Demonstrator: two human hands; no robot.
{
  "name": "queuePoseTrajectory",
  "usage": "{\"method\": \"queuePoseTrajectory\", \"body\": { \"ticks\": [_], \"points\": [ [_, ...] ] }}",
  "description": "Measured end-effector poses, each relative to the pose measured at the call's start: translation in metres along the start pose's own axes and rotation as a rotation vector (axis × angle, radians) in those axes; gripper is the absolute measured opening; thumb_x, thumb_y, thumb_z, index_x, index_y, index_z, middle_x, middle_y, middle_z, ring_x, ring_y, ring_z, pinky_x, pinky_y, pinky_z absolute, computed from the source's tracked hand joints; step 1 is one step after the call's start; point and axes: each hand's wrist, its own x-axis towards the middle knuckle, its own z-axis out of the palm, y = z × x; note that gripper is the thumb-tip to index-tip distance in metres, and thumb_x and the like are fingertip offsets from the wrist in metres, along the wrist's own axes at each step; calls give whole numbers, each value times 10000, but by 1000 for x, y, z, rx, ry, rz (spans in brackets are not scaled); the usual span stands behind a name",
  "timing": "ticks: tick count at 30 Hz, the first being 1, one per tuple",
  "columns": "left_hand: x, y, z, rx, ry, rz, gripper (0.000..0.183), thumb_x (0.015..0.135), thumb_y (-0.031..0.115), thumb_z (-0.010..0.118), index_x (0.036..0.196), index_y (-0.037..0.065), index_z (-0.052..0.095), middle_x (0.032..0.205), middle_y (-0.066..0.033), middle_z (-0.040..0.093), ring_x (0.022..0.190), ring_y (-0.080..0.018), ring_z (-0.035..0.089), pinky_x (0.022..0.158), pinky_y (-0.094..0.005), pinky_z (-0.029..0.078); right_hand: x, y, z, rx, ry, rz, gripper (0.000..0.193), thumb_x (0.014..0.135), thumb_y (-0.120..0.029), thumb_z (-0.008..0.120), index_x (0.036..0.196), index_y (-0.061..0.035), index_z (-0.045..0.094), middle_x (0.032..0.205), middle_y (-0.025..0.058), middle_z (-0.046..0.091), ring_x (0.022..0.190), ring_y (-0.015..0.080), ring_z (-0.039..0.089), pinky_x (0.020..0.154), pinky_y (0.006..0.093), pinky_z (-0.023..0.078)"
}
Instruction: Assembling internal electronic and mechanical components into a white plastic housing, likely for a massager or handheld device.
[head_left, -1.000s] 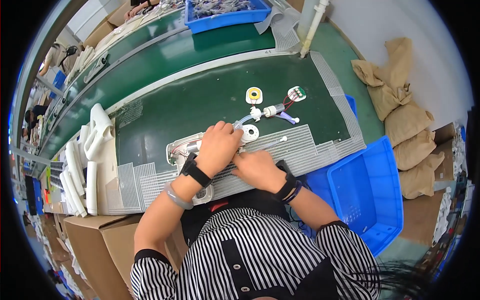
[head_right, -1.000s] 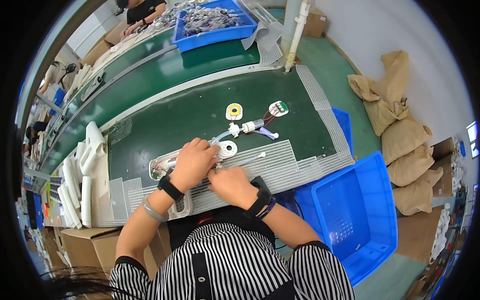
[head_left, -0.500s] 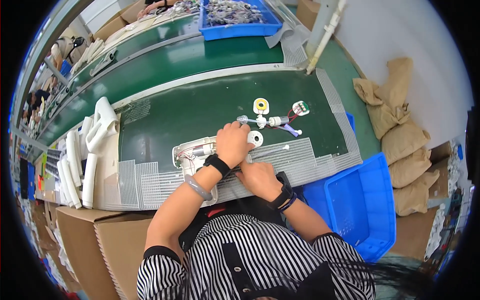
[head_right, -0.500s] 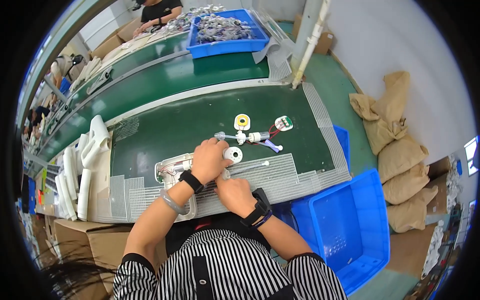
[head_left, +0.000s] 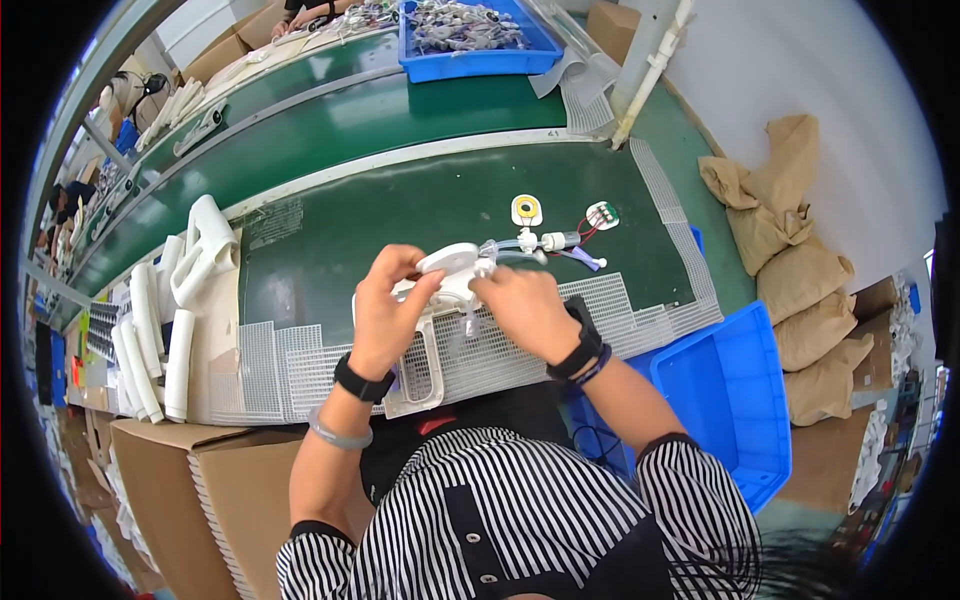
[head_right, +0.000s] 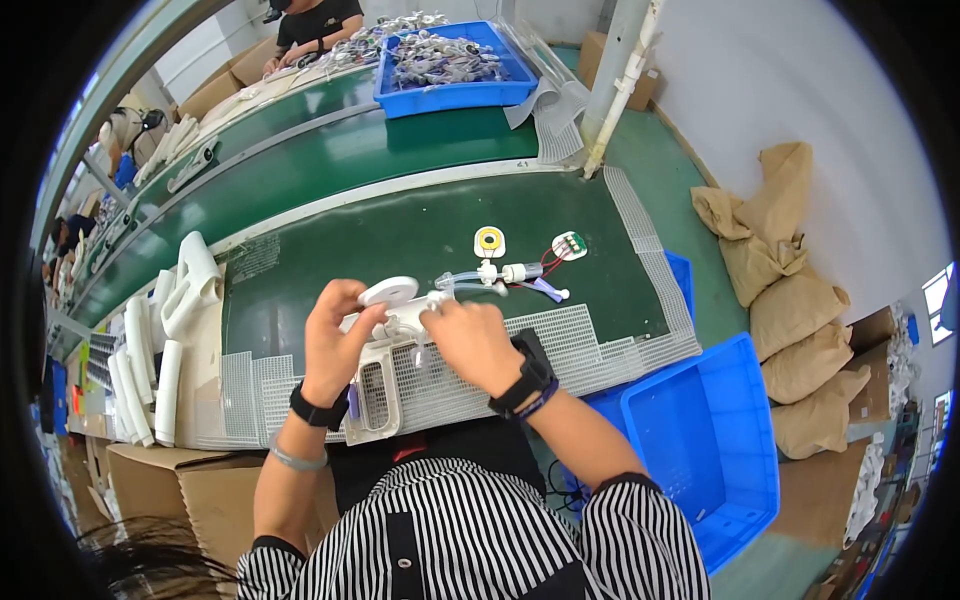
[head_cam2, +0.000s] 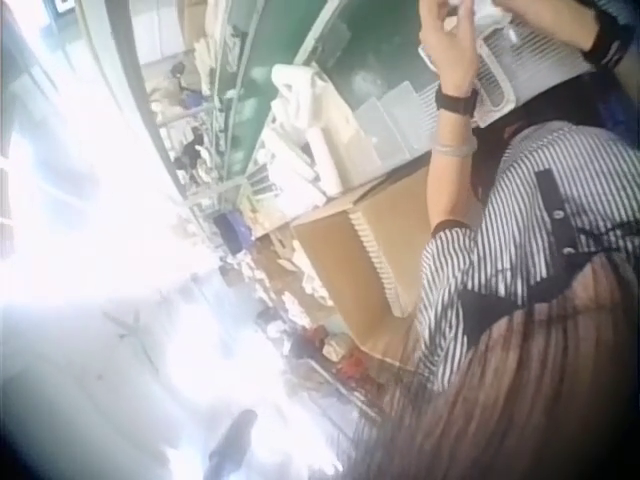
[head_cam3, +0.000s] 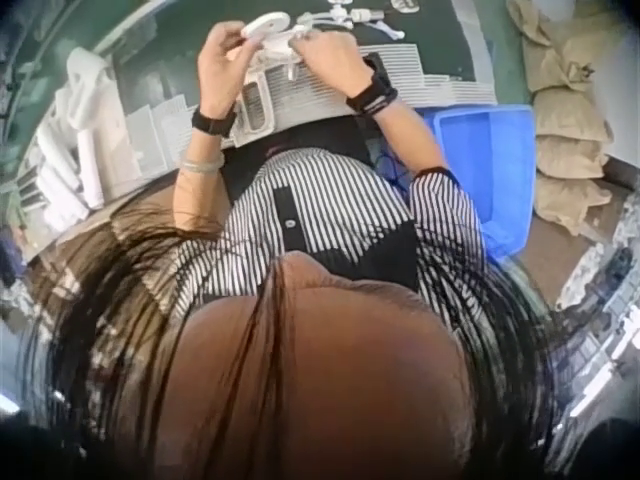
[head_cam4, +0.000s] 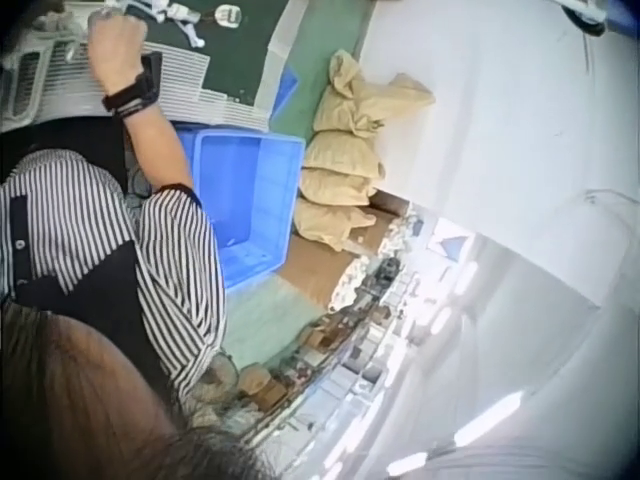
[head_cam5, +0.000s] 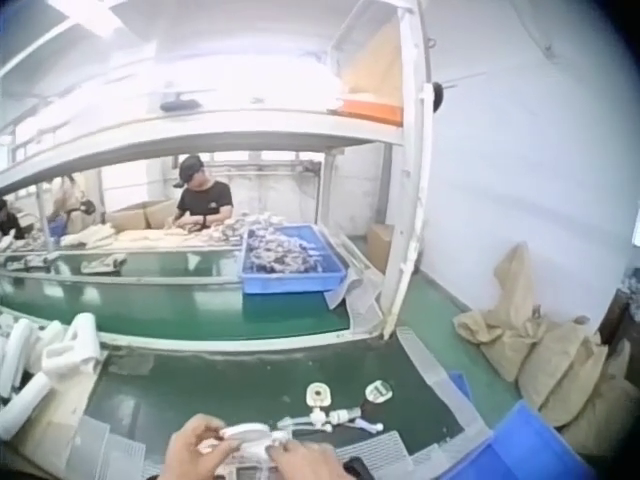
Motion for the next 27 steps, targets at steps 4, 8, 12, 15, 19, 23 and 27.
{"method": "queuePoseTrajectory", "body": {
  "ticks": [4, 8, 12, 15, 19, 23, 27],
  "points": [
    [-19, 10, -11, 105, -71, 95, 215, 881, 16, 739, 1038, -5, 593, 943, -29, 649, 858, -134, 662, 845, -272, 524, 36, 28, 9, 114, 102, -154, 184, 860, -126, 608, 1025, -96, 682, 892, 73, 677, 840, 251, 708, 688, 397, 556],
    [-28, 20, 2, 257, -197, 63, 170, 867, 24, 748, 975, -18, 623, 861, -61, 666, 815, -155, 666, 807, -293, 542, 34, 42, 22, 167, 173, -102, 450, 867, -106, 611, 1317, -115, 595, 987, 94, 688, 936, 298, 651, 823, 437, 507],
    [-40, 2, 8, 422, -140, 68, 193, 843, 41, 761, 951, -12, 611, 857, -112, 680, 777, -206, 685, 740, -313, 546, -6, 20, -1, 83, 298, 182, 428, 891, -164, 667, 1285, -28, 568, 999, 98, 688, 936, 303, 670, 767, 438, 520],
    [-42, 4, 19, 461, -159, 55, 189, 839, 52, 761, 948, 3, 615, 862, -119, 690, 776, -239, 691, 714, -339, 541, -44, -2, -16, 553, -37, 431, 525, 916, -267, 703, 1314, 28, 531, 1073, 152, 687, 907, 314, 692, 723, 430, 539],
    [-44, 2, 37, 530, -172, 256, 213, 838, 96, 748, 1003, 57, 618, 765, -117, 672, 701, -327, 646, 707, -417, 513, -60, -20, -8, 880, -173, 432, 748, 912, -365, 740, 1422, 63, 400, 1225, 231, 641, 950, 300, 714, 761, 404, 569],
    [-46, -1, 40, 527, -195, 291, 241, 832, 78, 731, 1036, 68, 602, 772, -117, 665, 722, -344, 645, 730, -443, 514, -64, -23, 3, 1149, -109, 475, 857, 934, -288, 732, 1533, 65, 231, 1349, 245, 553, 1025, 265, 698, 820, 365, 572],
    [-42, 2, 38, 495, -388, 266, 231, 826, 28, 714, 1043, 46, 637, 947, -137, 693, 881, -369, 657, 765, -443, 522, -68, -14, 22, 1195, 21, 423, 838, 956, -229, 707, 1553, 61, 197, 1376, 248, 498, 989, 233, 679, 810, 338, 561]
  ]
}}
